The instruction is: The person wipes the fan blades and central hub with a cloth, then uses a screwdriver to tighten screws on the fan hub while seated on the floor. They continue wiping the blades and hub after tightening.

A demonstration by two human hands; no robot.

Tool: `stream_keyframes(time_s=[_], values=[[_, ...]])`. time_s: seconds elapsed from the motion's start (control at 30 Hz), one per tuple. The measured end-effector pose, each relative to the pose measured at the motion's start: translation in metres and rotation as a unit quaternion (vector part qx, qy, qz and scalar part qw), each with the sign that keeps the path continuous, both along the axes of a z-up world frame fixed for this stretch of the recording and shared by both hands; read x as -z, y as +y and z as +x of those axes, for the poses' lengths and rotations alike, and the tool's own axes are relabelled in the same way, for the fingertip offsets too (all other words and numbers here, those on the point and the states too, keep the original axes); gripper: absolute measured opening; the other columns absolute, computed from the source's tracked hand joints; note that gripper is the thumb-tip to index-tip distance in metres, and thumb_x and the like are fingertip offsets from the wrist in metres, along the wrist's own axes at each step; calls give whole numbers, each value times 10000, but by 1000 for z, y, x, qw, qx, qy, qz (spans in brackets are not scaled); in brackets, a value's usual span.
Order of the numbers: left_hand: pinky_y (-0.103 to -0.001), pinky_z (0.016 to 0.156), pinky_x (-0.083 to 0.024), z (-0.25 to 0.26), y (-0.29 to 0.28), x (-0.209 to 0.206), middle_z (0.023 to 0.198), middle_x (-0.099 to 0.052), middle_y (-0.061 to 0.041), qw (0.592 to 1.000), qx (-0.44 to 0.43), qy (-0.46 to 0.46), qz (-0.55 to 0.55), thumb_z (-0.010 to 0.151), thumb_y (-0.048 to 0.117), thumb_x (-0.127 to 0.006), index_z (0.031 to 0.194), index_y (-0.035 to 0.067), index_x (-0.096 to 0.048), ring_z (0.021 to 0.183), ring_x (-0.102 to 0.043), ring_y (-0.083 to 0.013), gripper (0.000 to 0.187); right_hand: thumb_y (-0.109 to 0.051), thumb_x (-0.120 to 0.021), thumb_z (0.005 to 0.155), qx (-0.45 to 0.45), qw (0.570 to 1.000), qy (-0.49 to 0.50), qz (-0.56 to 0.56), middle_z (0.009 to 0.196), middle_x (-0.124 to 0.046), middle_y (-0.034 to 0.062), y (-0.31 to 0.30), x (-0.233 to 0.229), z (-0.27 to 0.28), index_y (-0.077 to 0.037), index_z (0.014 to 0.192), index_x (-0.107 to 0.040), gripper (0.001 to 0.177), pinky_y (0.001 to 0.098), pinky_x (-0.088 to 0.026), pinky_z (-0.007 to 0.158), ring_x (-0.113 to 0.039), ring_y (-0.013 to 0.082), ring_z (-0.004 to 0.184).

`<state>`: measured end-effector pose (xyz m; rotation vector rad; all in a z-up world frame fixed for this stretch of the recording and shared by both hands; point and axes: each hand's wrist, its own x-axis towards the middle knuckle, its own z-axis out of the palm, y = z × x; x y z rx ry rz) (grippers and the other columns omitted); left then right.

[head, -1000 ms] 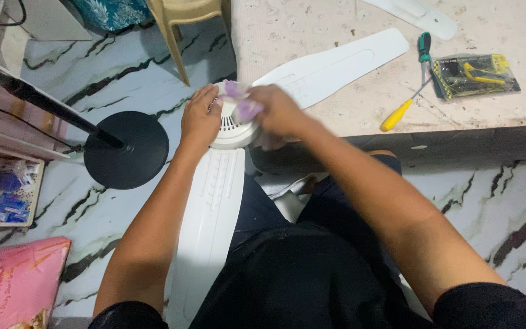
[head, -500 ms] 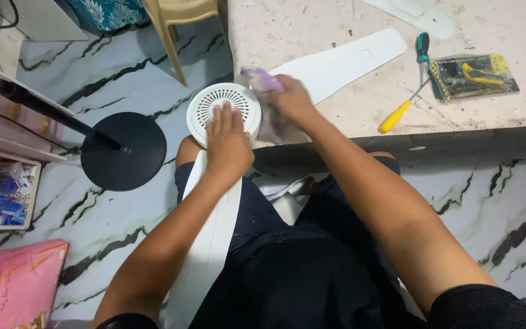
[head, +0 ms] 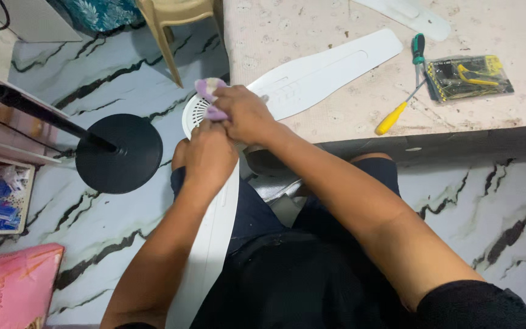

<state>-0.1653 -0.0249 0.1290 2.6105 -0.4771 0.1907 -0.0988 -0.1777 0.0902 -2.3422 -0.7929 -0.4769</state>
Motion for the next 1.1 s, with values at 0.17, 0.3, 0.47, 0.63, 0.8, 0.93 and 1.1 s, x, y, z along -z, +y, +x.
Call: stream_keyframes(time_s=[0.17,0.3,0.47,0.63,0.8,0.93,1.1], values=[[-523,895,-513,8,14,-10,1130,-647,-263,997,-24,75,26,887,158,-626,1034,-40,-701,1056,-632,-431,258,-80,-721,746,-19,1000,11,11,1340,-637,169,-9,-7,-36,-56,1160,-732,415,465,-476,1021,-587,402,1179],[-490,948,-497,11,2,10,1233,-616,-252,999,-6,24,-20,855,145,-636,1069,-46,-686,1187,-576,-433,291,-69,-702,748,14,999,24,43,1334,-634,176,-18,-6,-60,-38,1139,-720,392,457,-493,1007,-589,404,1158],[-550,1087,-381,21,-14,34,1417,-498,-293,996,31,-77,-25,854,164,-667,1293,-81,-581,1320,-458,-464,510,-87,-711,764,81,997,18,-10,1293,-662,161,-38,1,-56,-48,1107,-713,345,468,-518,922,-603,400,1074],[-656,1073,-313,26,-23,45,1465,-395,-328,999,19,-27,21,860,272,-693,1405,-56,-490,1362,-351,-513,668,-155,-759,738,187,970,74,-136,1149,-672,153,-78,11,-24,-59,1053,-720,332,481,-514,859,-598,392,1013],[-792,1075,-149,32,-31,48,1579,-263,-362,999,13,-4,46,886,322,-659,1472,-2,-464,1459,-167,-584,698,-161,-750,840,292,941,78,-153,1163,-689,98,-108,20,4,-94,1035,-748,206,456,-525,889,-588,372,1064],[-843,1054,-37,40,-43,41,1600,-139,-348,996,-1,70,59,855,440,-681,1510,36,-381,1471,-11,-590,826,-99,-740,729,285,946,99,-118,1148,-673,129,-88,31,4,-85,1038,-747,310,457,-520,861,-589,372,1023],[-835,1054,-31,39,-56,31,1627,-98,-320,982,-21,114,151,720,406,-775,1571,71,-275,1487,28,-561,1042,-136,-773,596,182,977,70,-89,1016,-662,167,-64,34,-22,-38,938,-709,361,462,-512,825,-594,393,959]])
